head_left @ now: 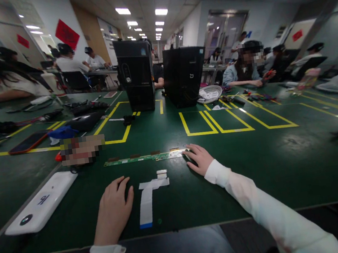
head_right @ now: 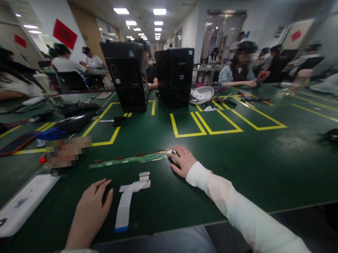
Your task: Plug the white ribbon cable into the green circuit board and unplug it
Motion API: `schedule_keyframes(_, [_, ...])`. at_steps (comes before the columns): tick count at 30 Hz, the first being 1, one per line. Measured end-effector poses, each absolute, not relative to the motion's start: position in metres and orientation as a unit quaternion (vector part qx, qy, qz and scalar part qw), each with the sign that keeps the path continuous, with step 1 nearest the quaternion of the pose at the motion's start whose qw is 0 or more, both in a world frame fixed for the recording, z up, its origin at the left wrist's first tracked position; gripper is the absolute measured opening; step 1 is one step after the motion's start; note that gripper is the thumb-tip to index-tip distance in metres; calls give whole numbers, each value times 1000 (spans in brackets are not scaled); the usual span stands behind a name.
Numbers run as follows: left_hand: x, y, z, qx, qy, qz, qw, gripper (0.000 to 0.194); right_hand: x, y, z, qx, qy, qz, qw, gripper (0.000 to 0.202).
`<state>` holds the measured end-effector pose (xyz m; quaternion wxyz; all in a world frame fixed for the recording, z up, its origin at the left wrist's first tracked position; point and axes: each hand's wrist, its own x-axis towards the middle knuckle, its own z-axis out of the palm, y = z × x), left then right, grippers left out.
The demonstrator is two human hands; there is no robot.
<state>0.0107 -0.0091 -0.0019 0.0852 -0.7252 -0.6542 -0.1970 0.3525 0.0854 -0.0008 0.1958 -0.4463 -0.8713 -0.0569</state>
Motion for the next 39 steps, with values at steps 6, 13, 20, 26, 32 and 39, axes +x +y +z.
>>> schedule_keyframes(6, [11,-9,-2,-723,-659,-188,82,46,350,94,-2,-392,-903,-24,174,47])
schedule_keyframes(13, [11,-9,-2,-724,-656,-195,85,45,349,98,-10,-377,-905,-14,195,48])
schedule_keyframes(20, [12,-11,-1,-728,-649,-202,90,44,340,77,-8,-370,-913,-4,174,51])
schedule_keyframes(26, [18,-13,7,-740,-635,-203,85,42,334,62,-7,-397,-904,-14,156,50])
schedule_keyframes(32, [66,-18,27,-827,-524,-195,61,41,334,62,-7,-393,-906,-12,156,51])
schedule_keyframes(39, [107,-18,23,-834,-527,-146,76,37,334,60,-5,-389,-908,-3,152,51])
